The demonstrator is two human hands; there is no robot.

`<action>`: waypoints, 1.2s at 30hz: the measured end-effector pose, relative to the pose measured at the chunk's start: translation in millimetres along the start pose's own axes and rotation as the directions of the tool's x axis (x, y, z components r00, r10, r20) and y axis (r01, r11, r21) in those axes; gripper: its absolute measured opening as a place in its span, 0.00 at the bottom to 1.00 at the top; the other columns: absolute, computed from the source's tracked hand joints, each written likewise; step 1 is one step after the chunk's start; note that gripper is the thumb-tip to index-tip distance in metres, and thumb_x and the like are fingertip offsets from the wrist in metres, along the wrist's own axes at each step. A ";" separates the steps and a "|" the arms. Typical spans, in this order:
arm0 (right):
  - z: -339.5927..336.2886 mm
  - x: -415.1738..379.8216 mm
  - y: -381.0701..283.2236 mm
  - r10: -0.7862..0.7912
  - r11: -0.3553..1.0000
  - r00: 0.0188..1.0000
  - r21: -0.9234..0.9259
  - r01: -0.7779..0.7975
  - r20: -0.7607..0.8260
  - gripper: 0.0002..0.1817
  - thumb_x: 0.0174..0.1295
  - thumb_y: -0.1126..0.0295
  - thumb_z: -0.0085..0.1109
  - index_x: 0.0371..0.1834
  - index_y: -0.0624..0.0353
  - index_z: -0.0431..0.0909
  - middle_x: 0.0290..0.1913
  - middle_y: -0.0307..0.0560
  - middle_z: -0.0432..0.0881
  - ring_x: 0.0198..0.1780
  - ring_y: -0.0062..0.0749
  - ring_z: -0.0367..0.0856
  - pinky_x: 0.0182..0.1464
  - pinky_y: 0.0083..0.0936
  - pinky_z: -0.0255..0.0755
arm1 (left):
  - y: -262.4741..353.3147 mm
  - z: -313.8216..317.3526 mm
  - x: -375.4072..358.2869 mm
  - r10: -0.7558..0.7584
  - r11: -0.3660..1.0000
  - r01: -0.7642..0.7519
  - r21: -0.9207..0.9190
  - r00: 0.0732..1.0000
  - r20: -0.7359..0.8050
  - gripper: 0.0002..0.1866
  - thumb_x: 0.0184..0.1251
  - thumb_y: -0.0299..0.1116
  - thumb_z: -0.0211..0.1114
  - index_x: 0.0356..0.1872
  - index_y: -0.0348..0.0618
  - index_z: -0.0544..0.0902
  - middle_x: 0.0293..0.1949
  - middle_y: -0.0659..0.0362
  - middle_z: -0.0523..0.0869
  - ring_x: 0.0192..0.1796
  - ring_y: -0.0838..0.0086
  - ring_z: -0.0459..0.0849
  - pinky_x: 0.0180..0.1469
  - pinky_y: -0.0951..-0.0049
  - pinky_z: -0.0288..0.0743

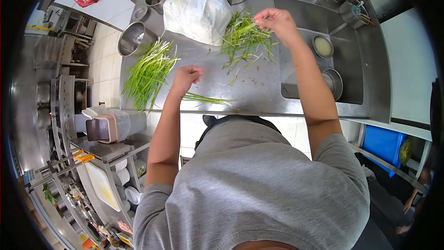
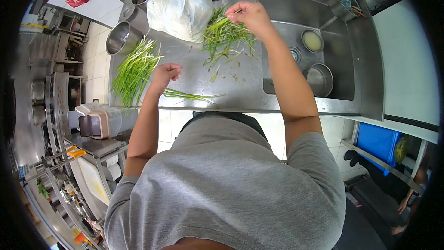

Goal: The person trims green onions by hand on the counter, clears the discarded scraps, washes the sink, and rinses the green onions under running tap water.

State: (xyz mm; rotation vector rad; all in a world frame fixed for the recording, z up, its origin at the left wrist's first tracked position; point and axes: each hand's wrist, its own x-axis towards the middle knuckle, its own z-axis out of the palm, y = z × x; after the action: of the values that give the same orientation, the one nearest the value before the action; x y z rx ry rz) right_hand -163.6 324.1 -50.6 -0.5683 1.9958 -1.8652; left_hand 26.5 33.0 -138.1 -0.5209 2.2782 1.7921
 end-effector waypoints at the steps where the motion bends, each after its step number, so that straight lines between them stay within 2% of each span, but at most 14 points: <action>1: -2.5 1.7 0.1 -0.007 1.000 1.000 0.019 0.006 0.008 0.06 0.57 0.78 0.60 0.37 0.66 0.81 0.29 0.37 0.81 0.30 0.15 0.74 0.36 0.14 0.70 | 0.8 1.3 1.0 0.026 1.000 -0.026 -0.001 1.000 -0.018 0.08 0.63 0.27 0.62 0.38 0.35 0.83 0.26 0.62 0.82 0.25 0.83 0.76 0.27 0.82 0.69; 4: -8.5 15.8 14.4 0.006 0.999 0.999 -0.050 -0.008 -0.034 0.12 0.55 0.74 0.63 0.43 0.63 0.81 0.34 0.45 0.84 0.36 0.27 0.80 0.42 0.22 0.73 | 11.5 13.5 16.7 0.035 0.999 -0.035 0.023 0.999 -0.030 0.12 0.62 0.29 0.63 0.43 0.32 0.82 0.35 0.54 0.85 0.33 0.76 0.81 0.35 0.76 0.74; 6: -8.2 26.5 46.7 -0.423 0.698 0.900 -0.672 0.245 -0.111 0.18 0.52 0.69 0.66 0.48 0.58 0.80 0.37 0.52 0.84 0.38 0.39 0.82 0.43 0.28 0.75 | 19.2 37.3 30.1 0.290 0.952 -0.267 0.152 0.944 -0.155 0.14 0.63 0.30 0.63 0.46 0.32 0.80 0.44 0.50 0.83 0.42 0.68 0.81 0.44 0.70 0.74; 8: -4.3 23.4 58.8 -0.563 0.467 0.818 -0.862 0.197 -0.118 0.23 0.50 0.66 0.68 0.52 0.55 0.78 0.42 0.58 0.83 0.42 0.48 0.82 0.46 0.33 0.74 | 22.1 47.7 32.7 0.441 0.882 -0.378 0.282 0.873 -0.209 0.16 0.61 0.31 0.63 0.49 0.34 0.78 0.52 0.48 0.80 0.50 0.61 0.79 0.52 0.66 0.71; 10: 1.7 10.1 58.3 -0.424 0.593 0.877 -0.801 0.080 -0.226 0.26 0.50 0.64 0.68 0.54 0.53 0.77 0.46 0.60 0.81 0.47 0.51 0.81 0.50 0.35 0.73 | 24.4 50.0 34.7 0.503 0.830 -0.397 0.393 0.836 -0.218 0.20 0.59 0.31 0.64 0.52 0.38 0.77 0.57 0.47 0.75 0.57 0.55 0.74 0.60 0.63 0.66; 13: 2.4 -13.2 67.2 -0.055 0.692 0.985 -0.718 -0.079 -0.162 0.25 0.51 0.64 0.67 0.54 0.55 0.77 0.49 0.54 0.82 0.49 0.49 0.81 0.52 0.32 0.73 | -0.3 29.9 12.8 0.465 0.598 -0.357 0.718 0.884 0.052 0.22 0.53 0.31 0.67 0.52 0.45 0.77 0.54 0.52 0.77 0.56 0.56 0.74 0.58 0.59 0.66; 16: 3.6 -41.2 93.0 0.064 0.746 0.996 -0.659 -0.092 -0.067 0.23 0.52 0.65 0.66 0.53 0.55 0.78 0.49 0.50 0.82 0.45 0.42 0.82 0.49 0.30 0.74 | -19.5 36.8 -35.5 0.203 0.441 -0.373 0.817 0.928 0.314 0.23 0.48 0.33 0.70 0.49 0.48 0.79 0.51 0.55 0.77 0.56 0.59 0.73 0.57 0.57 0.64; 19: 11.9 -57.0 120.6 0.151 0.783 0.986 -0.600 -0.165 -0.074 0.21 0.51 0.64 0.66 0.49 0.55 0.80 0.48 0.52 0.82 0.49 0.46 0.80 0.51 0.32 0.73 | -45.2 51.1 -49.4 0.280 0.427 -0.431 0.795 0.899 0.338 0.21 0.47 0.33 0.71 0.46 0.49 0.80 0.47 0.59 0.78 0.54 0.63 0.74 0.56 0.58 0.62; 23: 31.4 -64.6 132.0 0.220 0.859 0.975 -0.470 -0.204 -0.022 0.19 0.52 0.65 0.66 0.48 0.56 0.80 0.45 0.48 0.83 0.46 0.38 0.82 0.49 0.29 0.73 | -56.8 62.4 -35.8 0.261 0.384 -0.457 0.802 0.887 0.381 0.11 0.53 0.34 0.67 0.38 0.49 0.78 0.41 0.59 0.78 0.52 0.64 0.73 0.57 0.60 0.60; 26: 40.4 -63.0 130.8 0.211 0.915 0.977 -0.349 -0.200 -0.006 0.18 0.53 0.67 0.66 0.48 0.58 0.80 0.42 0.46 0.84 0.44 0.31 0.81 0.46 0.26 0.74 | -60.5 69.8 -21.9 0.386 0.395 -0.429 0.812 0.880 0.277 0.06 0.60 0.32 0.61 0.35 0.44 0.76 0.37 0.57 0.81 0.47 0.61 0.77 0.52 0.62 0.66; 29: 40.6 -58.6 132.8 0.246 0.961 0.968 -0.122 -0.250 -0.044 0.18 0.54 0.68 0.66 0.48 0.59 0.79 0.41 0.43 0.83 0.41 0.26 0.80 0.43 0.23 0.74 | -17.9 73.8 -9.4 0.141 0.905 -0.102 0.413 0.988 -0.064 0.05 0.65 0.30 0.57 0.36 0.40 0.75 0.31 0.54 0.82 0.37 0.59 0.81 0.42 0.64 0.72; 30: 42.9 -61.4 131.5 0.310 0.951 0.949 0.008 -0.310 -0.052 0.18 0.54 0.69 0.66 0.49 0.59 0.79 0.40 0.41 0.83 0.40 0.24 0.79 0.42 0.22 0.73 | -17.1 73.7 -0.5 0.329 0.915 -0.288 0.281 0.938 -0.109 0.07 0.68 0.31 0.54 0.37 0.37 0.74 0.27 0.51 0.82 0.29 0.59 0.81 0.34 0.65 0.74; 33: 68.6 -72.2 96.2 0.417 0.884 0.908 0.210 -0.417 0.045 0.16 0.55 0.68 0.67 0.45 0.59 0.78 0.36 0.38 0.81 0.36 0.21 0.77 0.38 0.20 0.71 | 19.5 80.6 11.6 0.329 0.927 -0.279 0.249 0.925 -0.188 0.07 0.68 0.31 0.55 0.38 0.38 0.75 0.25 0.51 0.81 0.29 0.61 0.81 0.34 0.66 0.73; 36: 93.4 -69.3 83.4 0.348 0.823 0.927 0.428 -0.373 0.139 0.12 0.55 0.67 0.67 0.38 0.60 0.77 0.31 0.37 0.78 0.32 0.20 0.75 0.36 0.19 0.70 | 48.8 90.4 8.2 0.354 0.894 -0.295 0.336 0.927 -0.126 0.08 0.68 0.32 0.55 0.38 0.38 0.75 0.25 0.48 0.81 0.29 0.57 0.81 0.33 0.64 0.73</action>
State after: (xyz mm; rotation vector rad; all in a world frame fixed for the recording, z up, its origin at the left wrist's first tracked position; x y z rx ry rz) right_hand -60.8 284.0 -141.7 -0.0931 1.4307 -1.9407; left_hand -5.6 129.2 -119.7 -0.2664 2.8550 1.5114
